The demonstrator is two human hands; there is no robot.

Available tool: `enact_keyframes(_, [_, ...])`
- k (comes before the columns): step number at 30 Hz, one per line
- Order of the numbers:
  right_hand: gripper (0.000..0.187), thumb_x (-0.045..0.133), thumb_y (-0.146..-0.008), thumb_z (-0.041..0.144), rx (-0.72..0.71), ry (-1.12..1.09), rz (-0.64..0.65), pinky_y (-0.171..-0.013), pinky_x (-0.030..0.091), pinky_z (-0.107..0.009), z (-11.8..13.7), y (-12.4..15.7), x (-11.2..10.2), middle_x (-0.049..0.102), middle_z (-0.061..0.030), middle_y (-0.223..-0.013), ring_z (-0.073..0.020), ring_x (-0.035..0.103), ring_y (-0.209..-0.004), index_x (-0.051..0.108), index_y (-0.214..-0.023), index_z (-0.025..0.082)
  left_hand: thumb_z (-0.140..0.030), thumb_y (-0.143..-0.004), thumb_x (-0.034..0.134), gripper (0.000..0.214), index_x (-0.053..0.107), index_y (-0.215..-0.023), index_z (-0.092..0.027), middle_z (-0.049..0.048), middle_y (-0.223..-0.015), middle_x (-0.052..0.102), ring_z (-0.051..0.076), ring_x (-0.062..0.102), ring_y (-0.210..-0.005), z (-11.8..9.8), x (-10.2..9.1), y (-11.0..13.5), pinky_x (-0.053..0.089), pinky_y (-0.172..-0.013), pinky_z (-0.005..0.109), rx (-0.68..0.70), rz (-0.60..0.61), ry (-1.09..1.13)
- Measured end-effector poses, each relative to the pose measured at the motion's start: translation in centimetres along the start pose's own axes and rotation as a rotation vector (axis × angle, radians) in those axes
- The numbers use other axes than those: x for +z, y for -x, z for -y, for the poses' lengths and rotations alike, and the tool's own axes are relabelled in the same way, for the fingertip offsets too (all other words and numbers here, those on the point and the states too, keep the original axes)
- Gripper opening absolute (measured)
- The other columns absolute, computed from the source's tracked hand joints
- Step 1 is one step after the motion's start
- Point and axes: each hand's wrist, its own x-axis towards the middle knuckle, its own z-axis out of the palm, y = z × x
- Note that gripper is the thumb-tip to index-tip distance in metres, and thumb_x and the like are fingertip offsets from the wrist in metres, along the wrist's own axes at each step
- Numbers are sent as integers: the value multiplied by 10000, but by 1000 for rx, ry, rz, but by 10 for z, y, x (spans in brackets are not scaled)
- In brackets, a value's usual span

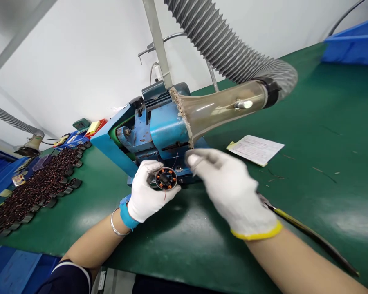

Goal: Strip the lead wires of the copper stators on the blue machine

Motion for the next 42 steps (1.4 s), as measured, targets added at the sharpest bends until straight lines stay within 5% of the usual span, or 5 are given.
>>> enact_keyframes(4, [389, 795, -653, 381, 145, -67, 176, -828, 628, -417, -9, 15, 22, 763, -82, -949, -301, 729, -928, 730, -1005, 228, -236, -714, 805, 436, 569, -1080, -212, 67, -1048, 629, 218, 684, -929, 4, 8, 7, 620, -819, 390, -162, -19, 33])
enact_keyframes(12, [408, 782, -697, 396, 193, -275, 171, -1001, 554, -421, -17, 8, 29, 762, -69, -1024, -296, 706, -1054, 721, -1064, 229, -224, -746, 778, 432, 571, -1126, -219, 82, -1107, 659, 264, 694, -1055, -1, 10, 3, 605, -932, 445, -317, 14, 91])
enact_keyframes(22, [370, 785, -653, 357, 199, -449, 160, -1000, 556, -401, -3, 8, 35, 768, -56, -993, -294, 694, -1085, 730, -996, 228, -297, -709, 838, 443, 608, -1080, -219, 75, -1091, 694, 264, 705, -1046, -10, 9, -17, 597, -950, 448, -361, 24, 63])
enact_keyframes(42, [264, 689, -787, 324, 212, -319, 87, -1035, 553, -440, 1, 11, 34, 768, -47, -1013, -311, 671, -1157, 741, -1036, 253, -315, -658, 889, 483, 620, -1048, -221, 69, -1079, 714, 286, 700, -1059, -10, 11, -21, 612, -940, 471, -372, 35, 98])
